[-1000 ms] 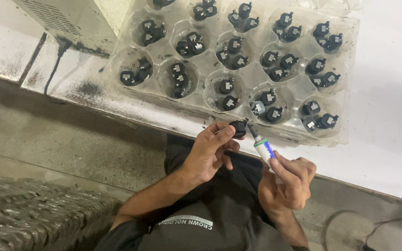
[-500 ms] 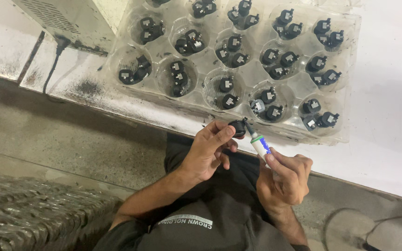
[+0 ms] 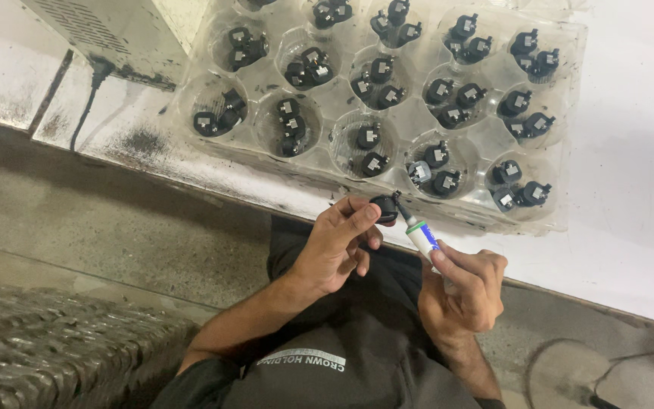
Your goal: The person picks small black plastic components one at a time from a blister tray and applies adhesive to each with a small tube, then places the treated component back into the tray. They occasionally squeeze and reposition the tube between components.
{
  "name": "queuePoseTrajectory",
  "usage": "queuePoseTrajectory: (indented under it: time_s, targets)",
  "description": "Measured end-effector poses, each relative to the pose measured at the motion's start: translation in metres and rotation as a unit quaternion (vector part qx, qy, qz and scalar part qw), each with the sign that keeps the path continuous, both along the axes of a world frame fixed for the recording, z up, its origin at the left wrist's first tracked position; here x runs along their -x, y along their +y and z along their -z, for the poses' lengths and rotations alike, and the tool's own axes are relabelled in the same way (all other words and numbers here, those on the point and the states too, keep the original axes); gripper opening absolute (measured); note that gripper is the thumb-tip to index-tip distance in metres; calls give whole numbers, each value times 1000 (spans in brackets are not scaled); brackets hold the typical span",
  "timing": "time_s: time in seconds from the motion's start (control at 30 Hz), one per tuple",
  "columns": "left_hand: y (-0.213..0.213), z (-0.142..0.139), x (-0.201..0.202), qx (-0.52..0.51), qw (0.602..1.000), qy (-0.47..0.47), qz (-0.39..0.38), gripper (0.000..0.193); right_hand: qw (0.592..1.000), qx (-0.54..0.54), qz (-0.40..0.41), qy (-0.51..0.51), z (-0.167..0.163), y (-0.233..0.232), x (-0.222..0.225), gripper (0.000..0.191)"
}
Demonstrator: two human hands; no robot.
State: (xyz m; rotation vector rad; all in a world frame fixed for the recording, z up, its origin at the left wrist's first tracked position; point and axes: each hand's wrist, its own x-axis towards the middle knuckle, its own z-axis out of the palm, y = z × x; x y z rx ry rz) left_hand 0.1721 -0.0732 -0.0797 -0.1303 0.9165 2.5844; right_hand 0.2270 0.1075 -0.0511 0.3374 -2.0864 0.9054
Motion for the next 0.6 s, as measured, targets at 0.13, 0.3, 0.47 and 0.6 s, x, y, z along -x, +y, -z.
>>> queuePoseTrajectory:
  time_s: [0.13,0.3,0.47,0.6]
  targets:
    - [-3,1,-1,-27,999,-8,23,31,1000,-1,-4,-3,-1,2,-3,36]
    - [-13,-11,4,-4,999,29,20,27,999,9,-13,-50,-1,7,-4,32]
    - [-46,-39,30,534,780,308,-106,39,995,74,-4,-69,6,16,5,28]
    - [-48,-51,68,753,467,434,-164,24,988,135,-11,-75,13,21,4,26]
